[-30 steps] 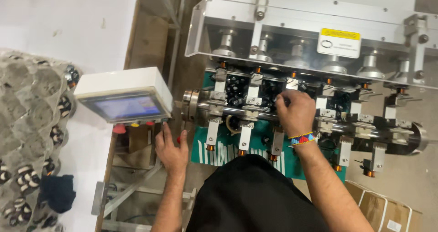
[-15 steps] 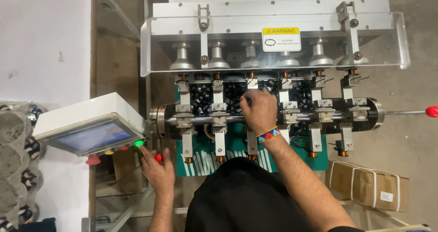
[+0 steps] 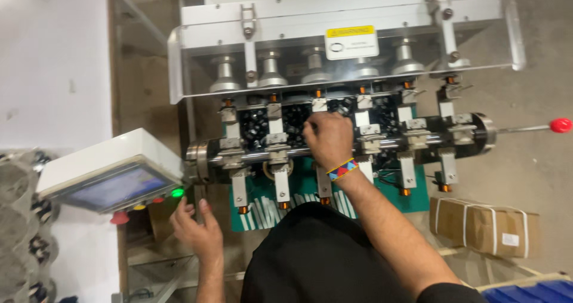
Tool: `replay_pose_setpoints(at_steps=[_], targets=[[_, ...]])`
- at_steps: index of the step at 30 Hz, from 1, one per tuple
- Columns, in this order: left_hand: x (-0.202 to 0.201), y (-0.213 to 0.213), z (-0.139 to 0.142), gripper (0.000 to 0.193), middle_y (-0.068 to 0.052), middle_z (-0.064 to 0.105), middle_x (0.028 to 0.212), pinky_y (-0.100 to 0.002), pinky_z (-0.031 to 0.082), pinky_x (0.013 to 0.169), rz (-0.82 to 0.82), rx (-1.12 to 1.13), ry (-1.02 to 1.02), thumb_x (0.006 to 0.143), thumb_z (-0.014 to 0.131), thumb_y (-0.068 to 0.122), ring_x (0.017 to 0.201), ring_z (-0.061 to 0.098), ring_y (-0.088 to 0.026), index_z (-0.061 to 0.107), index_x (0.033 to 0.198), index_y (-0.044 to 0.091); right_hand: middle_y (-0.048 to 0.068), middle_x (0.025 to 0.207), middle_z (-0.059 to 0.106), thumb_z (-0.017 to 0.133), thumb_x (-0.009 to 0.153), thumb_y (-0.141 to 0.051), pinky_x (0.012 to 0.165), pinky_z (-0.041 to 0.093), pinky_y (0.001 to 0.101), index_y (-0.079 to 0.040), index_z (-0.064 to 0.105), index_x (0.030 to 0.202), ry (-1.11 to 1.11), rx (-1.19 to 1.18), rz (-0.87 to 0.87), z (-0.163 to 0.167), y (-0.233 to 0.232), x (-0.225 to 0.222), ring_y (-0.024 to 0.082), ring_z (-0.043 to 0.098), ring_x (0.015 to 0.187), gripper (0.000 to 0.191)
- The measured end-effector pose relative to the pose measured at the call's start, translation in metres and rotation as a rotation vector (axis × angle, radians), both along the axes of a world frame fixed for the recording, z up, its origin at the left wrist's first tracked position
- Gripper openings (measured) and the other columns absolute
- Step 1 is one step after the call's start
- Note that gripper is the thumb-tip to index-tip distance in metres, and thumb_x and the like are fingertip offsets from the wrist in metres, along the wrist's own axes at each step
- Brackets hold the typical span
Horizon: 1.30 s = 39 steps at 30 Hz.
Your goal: The person operates a small benchtop industrial machine with rotating spools, pressing control panel buttons and pulling a red-handled lever. They use scissors to cut white strips from the machine output, lay the cut strips on the green mat, and handle small black components, placing them aside.
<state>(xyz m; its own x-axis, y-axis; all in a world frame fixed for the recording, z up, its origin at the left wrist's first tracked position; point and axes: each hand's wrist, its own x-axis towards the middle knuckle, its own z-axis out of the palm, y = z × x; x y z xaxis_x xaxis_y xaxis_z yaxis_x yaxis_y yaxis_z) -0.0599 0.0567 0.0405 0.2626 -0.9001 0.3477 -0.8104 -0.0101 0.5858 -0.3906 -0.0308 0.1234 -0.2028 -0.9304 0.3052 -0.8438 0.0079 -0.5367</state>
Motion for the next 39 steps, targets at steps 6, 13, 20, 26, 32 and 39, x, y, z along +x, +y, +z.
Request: replay_pose_setpoints(at_steps=[6, 13, 20, 26, 32, 39], targets=[[-0.025, 0.001, 0.026, 0.027, -0.012, 0.058, 0.118, -0.038, 0.051, 0.091, -0.142, -0.096, 0.119, 0.109, 0.067, 0.018, 0.103, 0.060, -0.025, 0.063, 0.128, 0.000, 0.006, 0.082, 0.073, 0.072, 0.084, -0.022, 0.073, 0.045, 0.0470, -0.010, 0.073, 0.080, -0.014, 0.049, -0.051, 0.000, 0.002, -0.001, 0.031, 0.065, 0.082, 0.012], [-0.091, -0.025, 0.063, 0.021, -0.012, 0.069, 0.103, -0.039, 0.051, 0.089, -0.528, -0.256, 0.169, 0.102, 0.068, 0.021, 0.095, 0.065, -0.025, 0.068, 0.111, 0.002, 0.005, 0.083, 0.074, 0.072, 0.083, -0.022, 0.076, 0.045, 0.0460, -0.011, 0.074, 0.081, -0.004, 0.066, -0.060, -0.005, 0.000, 0.000, 0.029, 0.065, 0.083, 0.012], [-0.199, -0.059, 0.134, 0.018, -0.011, 0.070, 0.093, -0.041, 0.051, 0.076, -1.048, -0.271, 0.335, 0.095, 0.075, 0.019, 0.084, 0.066, -0.031, 0.068, 0.101, 0.003, 0.011, 0.093, 0.071, 0.072, 0.082, -0.023, 0.087, 0.045, 0.0506, -0.009, 0.074, 0.093, 0.119, -0.035, 0.039, 0.010, 0.024, -0.005, 0.033, 0.064, 0.096, 0.018], [-0.331, -0.069, 0.133, 0.020, -0.011, 0.068, 0.085, -0.044, 0.052, 0.068, -1.167, -0.150, 0.180, 0.092, 0.073, 0.024, 0.079, 0.068, -0.032, 0.071, 0.104, 0.007, 0.015, 0.106, 0.068, 0.070, 0.076, -0.015, 0.095, 0.045, 0.0516, -0.005, 0.069, 0.100, -0.014, -0.088, 0.155, 0.024, 0.146, -0.033, 0.040, 0.059, 0.107, 0.026], [-0.457, -0.085, 0.090, 0.047, -0.010, 0.071, 0.081, -0.040, 0.058, 0.063, -0.987, -0.104, -0.324, 0.078, 0.072, 0.008, 0.073, 0.073, -0.027, 0.067, 0.124, -0.003, 0.007, 0.087, 0.077, 0.070, 0.092, -0.016, 0.070, 0.055, 0.0324, -0.005, 0.076, 0.100, -0.565, 0.396, 0.026, -0.016, 0.253, -0.085, 0.021, 0.070, 0.075, 0.015], [-0.469, -0.078, 0.060, 0.010, -0.010, 0.067, 0.090, -0.040, 0.052, 0.066, -0.846, -0.243, -0.426, 0.071, 0.071, 0.009, 0.082, 0.068, -0.027, 0.067, 0.080, 0.009, 0.004, 0.090, 0.080, 0.066, 0.094, -0.020, 0.068, 0.058, 0.0274, -0.004, 0.076, 0.104, -0.747, 0.494, -0.102, -0.083, 0.327, -0.167, 0.009, 0.073, 0.076, 0.022]])
